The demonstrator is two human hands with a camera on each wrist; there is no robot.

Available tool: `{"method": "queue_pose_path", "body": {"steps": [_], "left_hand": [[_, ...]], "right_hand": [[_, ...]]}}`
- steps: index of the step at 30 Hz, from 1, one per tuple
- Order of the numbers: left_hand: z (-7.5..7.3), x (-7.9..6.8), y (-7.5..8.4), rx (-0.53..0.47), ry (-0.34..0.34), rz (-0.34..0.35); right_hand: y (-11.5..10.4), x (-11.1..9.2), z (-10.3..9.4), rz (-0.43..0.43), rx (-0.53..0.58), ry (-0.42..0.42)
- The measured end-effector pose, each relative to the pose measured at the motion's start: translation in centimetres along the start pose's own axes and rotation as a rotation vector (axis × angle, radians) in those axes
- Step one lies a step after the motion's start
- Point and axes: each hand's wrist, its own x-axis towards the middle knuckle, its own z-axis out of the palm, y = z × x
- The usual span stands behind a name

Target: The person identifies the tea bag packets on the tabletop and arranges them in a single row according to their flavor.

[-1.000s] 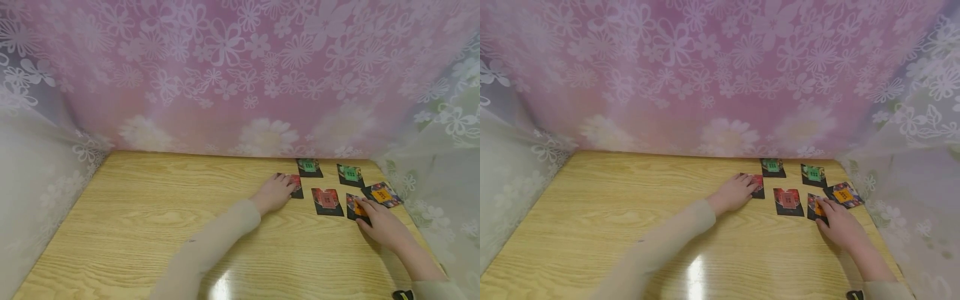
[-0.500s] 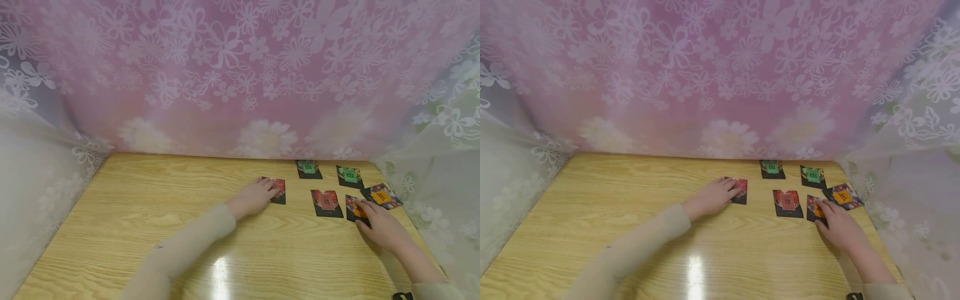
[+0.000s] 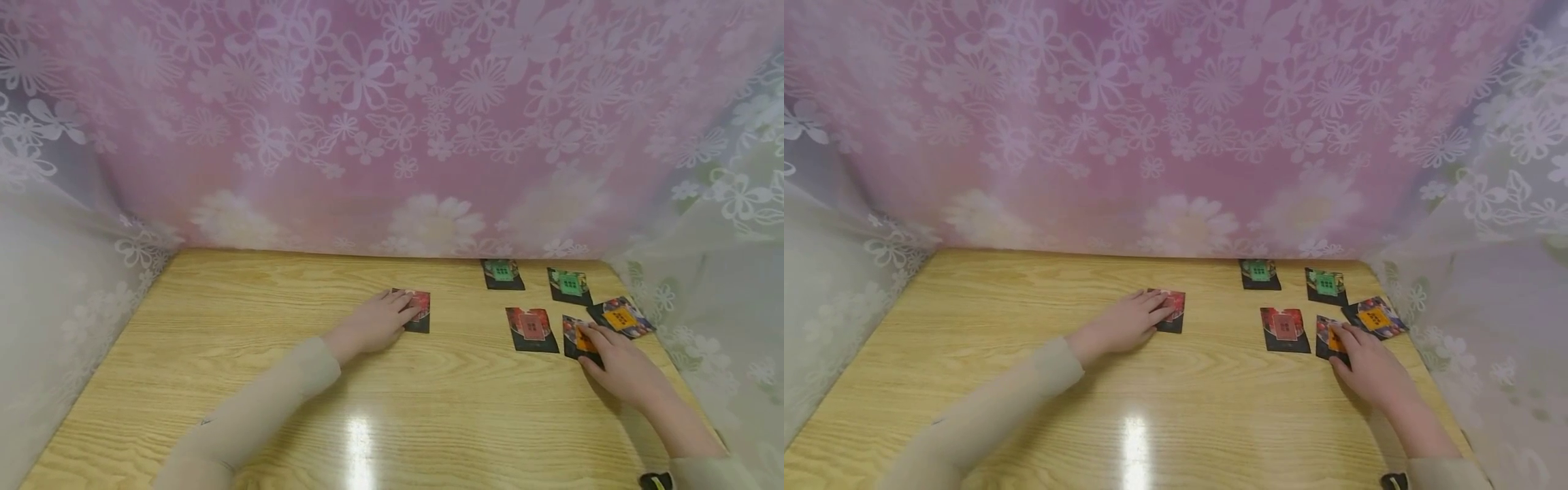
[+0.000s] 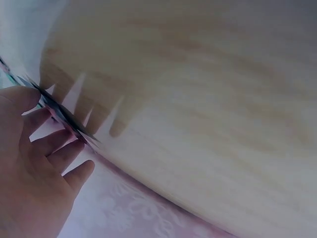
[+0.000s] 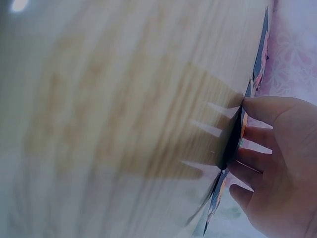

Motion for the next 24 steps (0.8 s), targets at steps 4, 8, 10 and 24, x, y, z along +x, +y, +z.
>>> {"method": "queue_pose_path", "body": {"steps": [4, 8, 10, 24], "left_hand": [[0.3, -1.7, -1.2, -0.022, 0.005, -0.012], [0.7, -3.7, -2.3, -0.074, 0.008, -0.036], [0.9, -4.7, -2.9, -0.1, 0.016, -0.048], [2.5, -11.2, -6.9, -0.15, 0.097, -0.142]], "right_hand": [[0.0, 0.2, 0.0, -0.001, 0.0, 0.0], [0.1, 0.2, 0.0, -0.002, 0.002, -0.004], [0.2, 0.1, 0.0, -0.001, 0.005, -0.007], [0.1, 0.1, -0.1, -0.002, 0.004, 0.002]]}}
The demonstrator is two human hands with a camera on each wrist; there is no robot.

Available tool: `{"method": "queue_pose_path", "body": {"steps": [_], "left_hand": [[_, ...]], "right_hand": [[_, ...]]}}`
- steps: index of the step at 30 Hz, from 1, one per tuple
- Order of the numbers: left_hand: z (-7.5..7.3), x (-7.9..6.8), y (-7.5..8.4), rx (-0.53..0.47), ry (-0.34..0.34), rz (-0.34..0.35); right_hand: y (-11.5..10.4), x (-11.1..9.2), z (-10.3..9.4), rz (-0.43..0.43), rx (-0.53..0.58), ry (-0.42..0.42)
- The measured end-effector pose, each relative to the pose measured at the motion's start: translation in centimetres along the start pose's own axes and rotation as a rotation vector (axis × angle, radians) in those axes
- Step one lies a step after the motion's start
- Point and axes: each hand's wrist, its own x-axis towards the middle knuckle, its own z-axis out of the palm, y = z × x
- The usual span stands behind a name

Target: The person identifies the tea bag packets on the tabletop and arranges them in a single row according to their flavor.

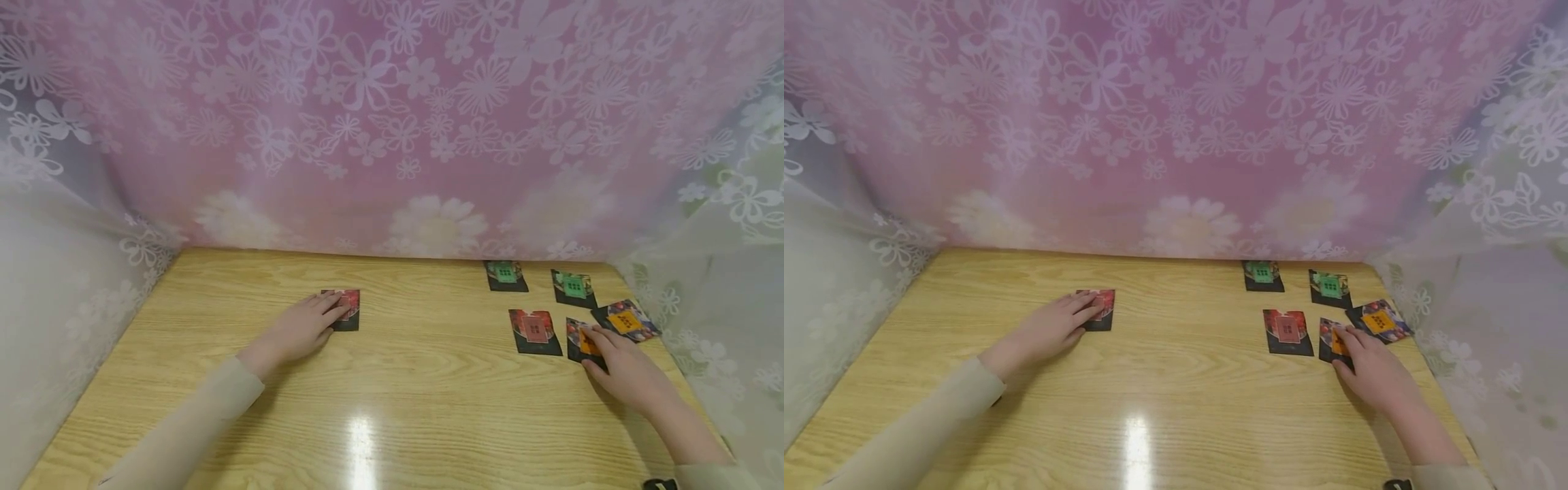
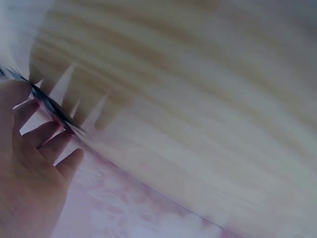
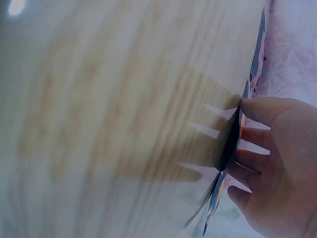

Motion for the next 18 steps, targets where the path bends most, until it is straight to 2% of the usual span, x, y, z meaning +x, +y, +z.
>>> {"method": "queue_pose_path", "body": {"steps": [8, 18], "left_hand": [[0.7, -2.7, -3.1, -0.014, 0.058, -0.046], [0.8, -5.0, -6.4, -0.021, 0.068, -0.058]], "right_hand": [[0.1, 0.0, 0.1, -0.005, -0.001, -0.001], [0.2, 0.2, 0.3, -0.005, -0.002, 0.001]]}}
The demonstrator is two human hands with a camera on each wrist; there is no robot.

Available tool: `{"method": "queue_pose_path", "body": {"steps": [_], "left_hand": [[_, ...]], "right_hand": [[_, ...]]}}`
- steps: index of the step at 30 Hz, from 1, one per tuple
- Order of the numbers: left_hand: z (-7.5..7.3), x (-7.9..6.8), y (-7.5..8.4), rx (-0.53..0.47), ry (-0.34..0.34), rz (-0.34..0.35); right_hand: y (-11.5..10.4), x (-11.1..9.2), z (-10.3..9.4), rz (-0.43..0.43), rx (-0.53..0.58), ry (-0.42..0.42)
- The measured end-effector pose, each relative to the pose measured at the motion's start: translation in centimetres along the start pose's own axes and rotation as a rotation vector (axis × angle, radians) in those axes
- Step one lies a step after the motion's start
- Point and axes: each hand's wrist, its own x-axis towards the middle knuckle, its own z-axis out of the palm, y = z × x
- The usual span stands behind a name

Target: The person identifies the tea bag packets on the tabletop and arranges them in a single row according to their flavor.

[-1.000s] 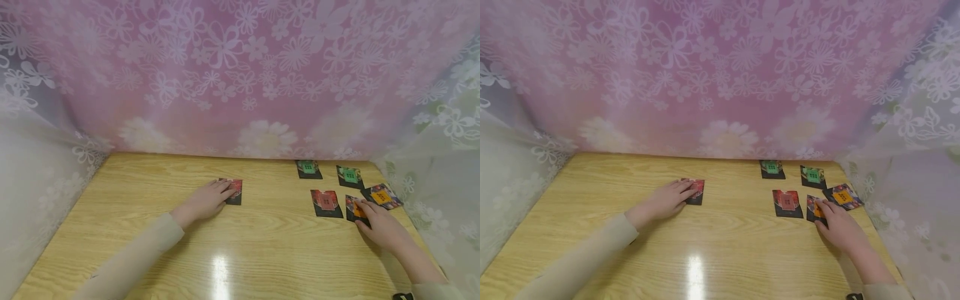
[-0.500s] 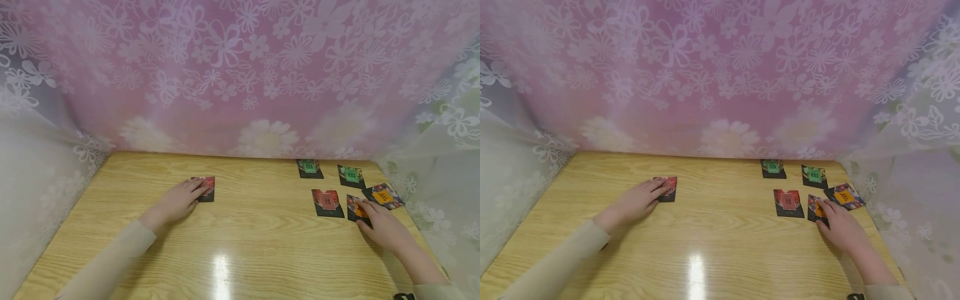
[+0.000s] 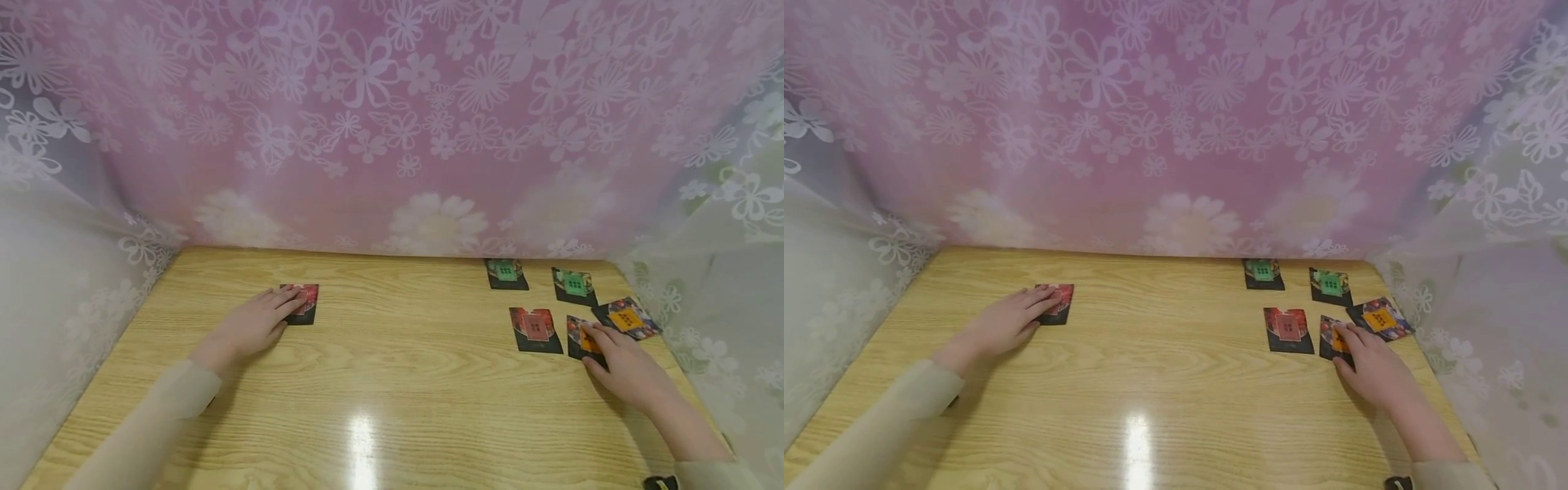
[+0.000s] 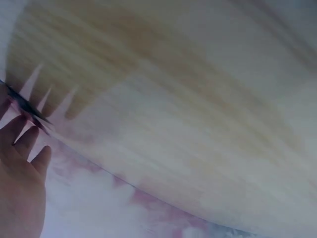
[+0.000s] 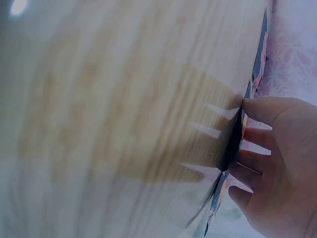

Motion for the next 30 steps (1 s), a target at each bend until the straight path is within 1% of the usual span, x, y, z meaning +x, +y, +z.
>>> {"method": "queue_pose_path", "body": {"steps": [5, 8, 14, 24, 30], "left_hand": [[-0.4, -0.7, -1.1, 0.01, -0.021, -0.004], [-0.6, -1.1, -1.5, 0.016, -0.024, -0.013], [-0.9, -1.5, -1.7, 0.022, -0.022, -0.027], [-0.7, -1.5, -2.2, 0.032, -0.043, -0.049], [-1.3, -1.3, -2.1, 0.035, -0.024, -0.035]], "right_hand": [[0.2, 0.0, 0.2, 0.003, -0.005, 0.006], [0.2, 0.0, 0.2, 0.001, -0.003, 0.008], [0.2, 0.0, 0.2, -0.001, 0.005, 0.008], [0.1, 0.0, 0.1, -0.001, 0.007, 0.002], [0.1, 0.0, 0.0, 0.0, 0.011, -0.001]]}}
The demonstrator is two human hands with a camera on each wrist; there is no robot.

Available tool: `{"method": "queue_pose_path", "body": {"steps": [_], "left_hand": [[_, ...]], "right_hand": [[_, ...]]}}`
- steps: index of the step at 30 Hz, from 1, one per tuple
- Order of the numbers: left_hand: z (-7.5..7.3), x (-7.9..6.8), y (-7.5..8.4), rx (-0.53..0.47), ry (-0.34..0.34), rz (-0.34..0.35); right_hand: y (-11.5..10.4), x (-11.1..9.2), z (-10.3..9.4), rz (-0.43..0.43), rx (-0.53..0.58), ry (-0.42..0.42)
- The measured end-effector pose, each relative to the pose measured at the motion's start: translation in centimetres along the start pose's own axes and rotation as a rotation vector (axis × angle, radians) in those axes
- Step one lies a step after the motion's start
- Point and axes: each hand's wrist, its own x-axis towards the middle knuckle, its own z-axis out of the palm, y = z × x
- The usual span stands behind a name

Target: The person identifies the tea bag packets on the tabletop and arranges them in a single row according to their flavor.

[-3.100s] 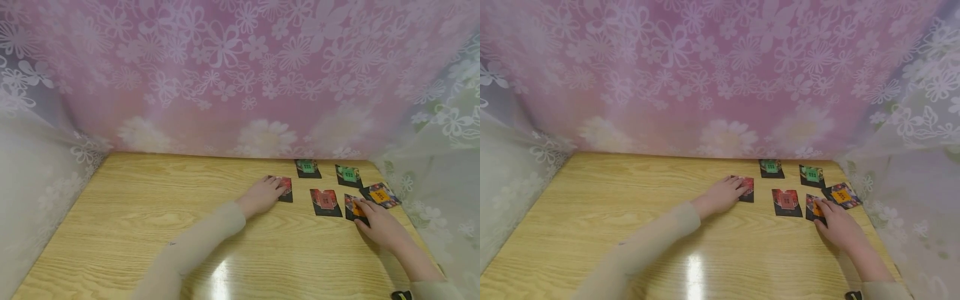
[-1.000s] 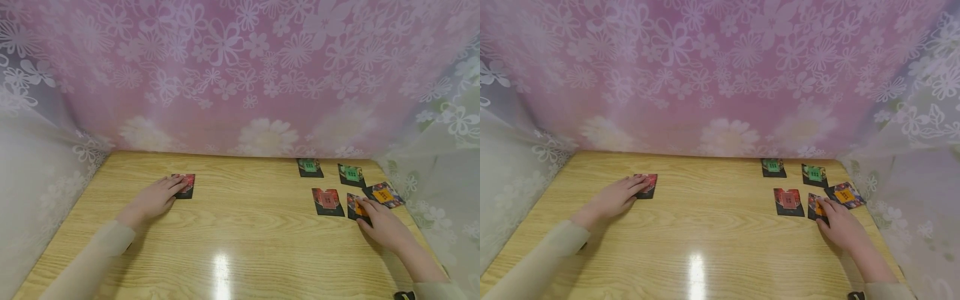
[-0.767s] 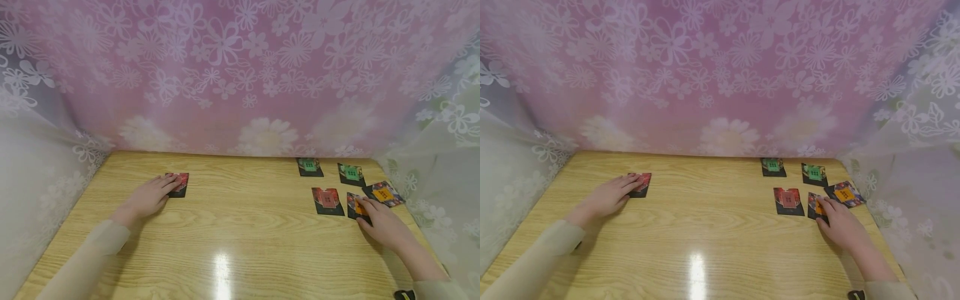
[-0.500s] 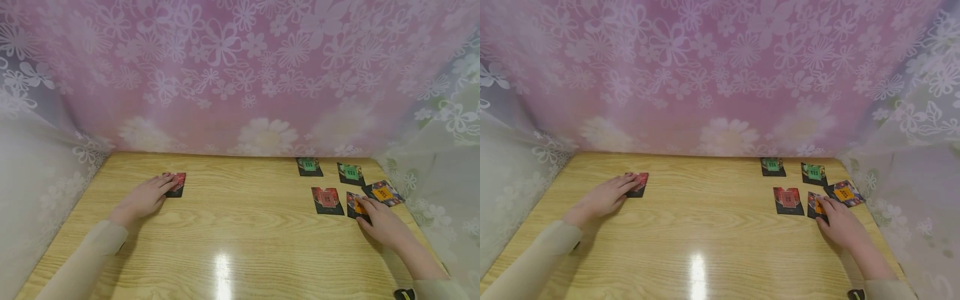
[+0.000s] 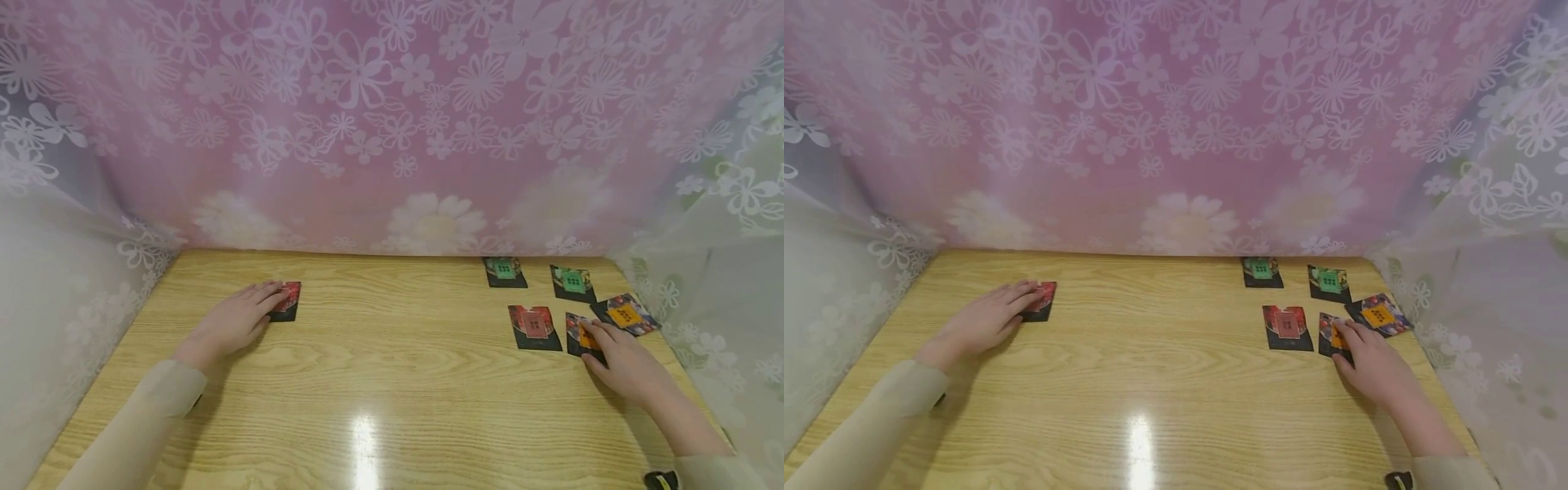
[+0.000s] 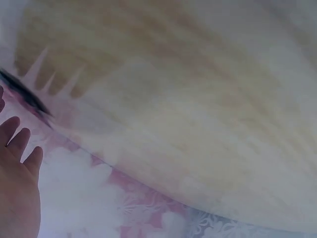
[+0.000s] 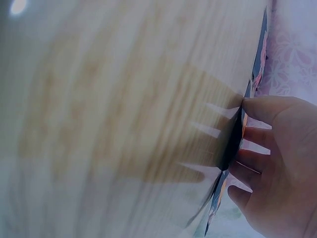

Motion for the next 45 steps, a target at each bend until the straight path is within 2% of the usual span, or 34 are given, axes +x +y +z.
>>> {"method": "queue_pose_path", "body": {"steps": [8, 12, 21, 34, 45], "left_hand": [[-0.5, 2.1, 1.9, 0.034, 0.011, 0.047], [-0.3, 3.5, 3.4, 0.0, 0.002, 0.065], [-0.5, 7.2, 7.3, -0.022, 0.071, 0.194], [-0.7, 13.2, 14.2, 0.012, -0.031, 0.259], [-1.2, 17.2, 19.6, 0.061, -0.089, 0.324]], "right_hand": [[0.1, 0.0, -0.1, 0.001, -0.003, -0.005], [0.0, 0.0, -0.1, 0.005, 0.0, -0.014], [-0.2, 0.1, 0.0, 0.016, 0.021, -0.025], [-0.2, -0.2, -0.2, 0.029, 0.012, -0.024], [-0.3, 0.0, -0.1, 0.009, 0.009, -0.004]]}}
